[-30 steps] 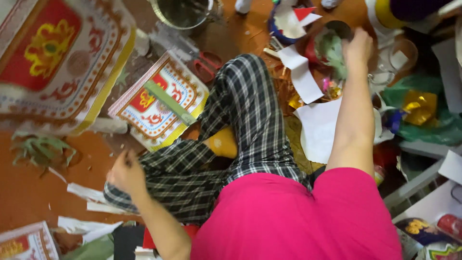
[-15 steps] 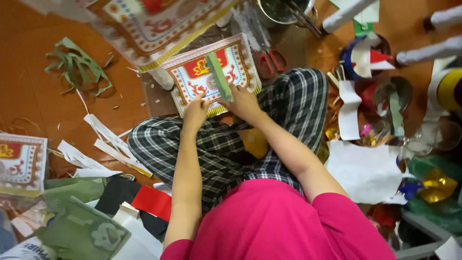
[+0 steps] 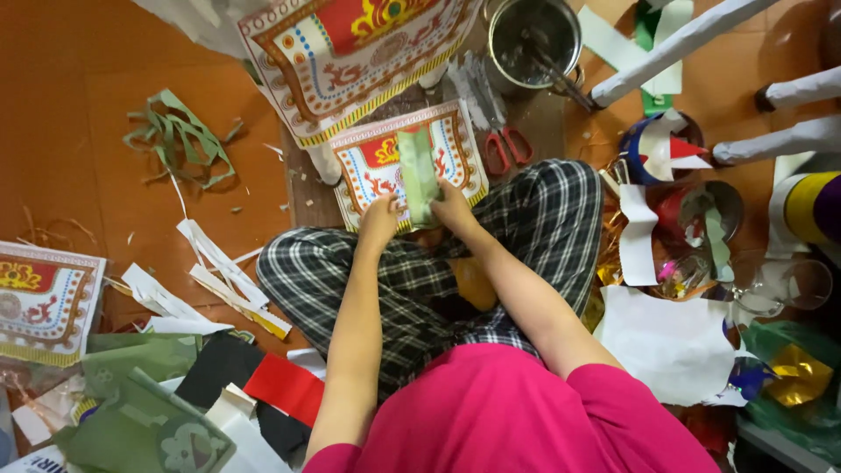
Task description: Decorate a paper-mache horse by cutting and gluing paper strips.
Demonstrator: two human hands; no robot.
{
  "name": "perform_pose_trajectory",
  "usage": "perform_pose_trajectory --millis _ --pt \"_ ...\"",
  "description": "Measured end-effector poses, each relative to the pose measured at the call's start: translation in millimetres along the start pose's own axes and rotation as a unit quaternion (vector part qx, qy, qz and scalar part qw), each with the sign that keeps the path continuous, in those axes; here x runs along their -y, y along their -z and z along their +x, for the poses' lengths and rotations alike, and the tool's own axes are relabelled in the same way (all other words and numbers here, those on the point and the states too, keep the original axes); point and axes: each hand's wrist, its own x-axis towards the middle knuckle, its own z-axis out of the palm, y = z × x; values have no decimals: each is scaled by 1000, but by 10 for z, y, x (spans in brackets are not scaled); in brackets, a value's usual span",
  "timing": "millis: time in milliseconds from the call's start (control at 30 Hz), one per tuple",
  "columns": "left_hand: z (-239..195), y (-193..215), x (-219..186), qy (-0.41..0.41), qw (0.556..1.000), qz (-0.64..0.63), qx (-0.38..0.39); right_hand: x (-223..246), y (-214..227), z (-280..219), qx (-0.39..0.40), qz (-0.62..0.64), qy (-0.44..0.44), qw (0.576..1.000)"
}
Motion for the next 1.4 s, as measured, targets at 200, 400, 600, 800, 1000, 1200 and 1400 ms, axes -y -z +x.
perform_pose_trajectory --millis 200,400,600,800,1000,1200,1400 --pt "-36 33 -115 76 973 -217 -7 621 334 -510 81 411 -31 907" --pt "154 -104 249 70 882 -463 -58 458 42 -418 161 385 -13 909" --pt "45 73 27 68 888 -440 -114 990 478 -723 106 273 -39 955" --pt "-121 185 -161 0 905 -425 3 969 656 -633 160 250 13 955" --pt "-166 87 -211 42 868 -494 -22 527 845 -362 200 90 87 972" --pt "-208 -86 -310 18 975 -223 9 1074 1294 -288 229 -65 80 968" --pt "-195 146 -326 49 859 -510 -16 568 1427 284 242 -37 122 962"
